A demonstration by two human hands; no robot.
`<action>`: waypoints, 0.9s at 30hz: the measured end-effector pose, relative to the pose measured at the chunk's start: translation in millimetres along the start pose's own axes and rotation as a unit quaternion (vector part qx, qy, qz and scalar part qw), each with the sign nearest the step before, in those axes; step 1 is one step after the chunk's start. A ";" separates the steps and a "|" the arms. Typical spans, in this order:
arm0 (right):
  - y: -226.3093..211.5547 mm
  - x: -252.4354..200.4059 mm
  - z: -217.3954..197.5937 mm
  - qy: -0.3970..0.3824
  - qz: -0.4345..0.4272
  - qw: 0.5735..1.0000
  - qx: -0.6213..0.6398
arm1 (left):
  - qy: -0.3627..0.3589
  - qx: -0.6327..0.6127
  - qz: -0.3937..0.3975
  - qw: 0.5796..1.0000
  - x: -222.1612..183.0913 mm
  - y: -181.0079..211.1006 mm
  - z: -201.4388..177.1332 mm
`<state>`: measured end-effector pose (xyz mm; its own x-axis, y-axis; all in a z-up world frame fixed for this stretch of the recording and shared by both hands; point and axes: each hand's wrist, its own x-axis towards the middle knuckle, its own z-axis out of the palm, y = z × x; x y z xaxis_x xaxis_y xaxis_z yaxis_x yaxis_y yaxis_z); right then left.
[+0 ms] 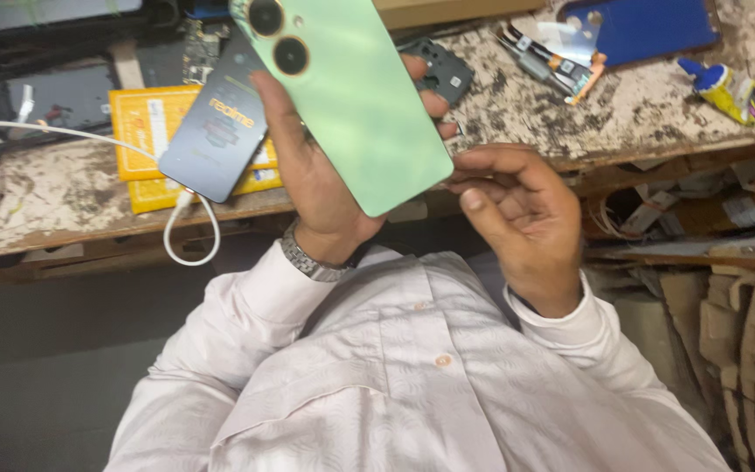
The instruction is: The person inspects a light green smartphone, then uses a screwdriver to remove screws from the back of the device. They proceed to pry open the back cover and separate it from the main body, exposing the internal components.
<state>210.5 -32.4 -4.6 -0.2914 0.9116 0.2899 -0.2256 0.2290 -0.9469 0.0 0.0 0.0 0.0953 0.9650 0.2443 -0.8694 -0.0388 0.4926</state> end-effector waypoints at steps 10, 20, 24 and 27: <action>-10.5 -1.7 15.4 0.018 -0.036 0.990 -0.134 | -0.005 0.049 0.067 0.997 -8.7 -17.6 -3.8; -17.4 2.1 25.7 0.018 -0.112 0.929 -0.353 | -0.001 0.072 0.131 0.989 -26.5 -23.2 -6.9; -19.8 7.2 29.4 0.001 -0.120 0.927 -0.355 | 0.002 0.075 0.137 0.988 -30.3 -19.9 -2.5; -22.2 8.5 34.4 0.002 -0.111 0.928 -0.356 | 0.005 0.061 0.141 0.988 -34.3 -22.1 -6.7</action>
<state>181.1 -41.5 23.7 -0.3067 0.8161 0.4898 0.3927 0.5773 -0.7159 12.7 -30.5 -24.8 -0.1479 0.9138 0.3783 -0.7962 -0.3369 0.5025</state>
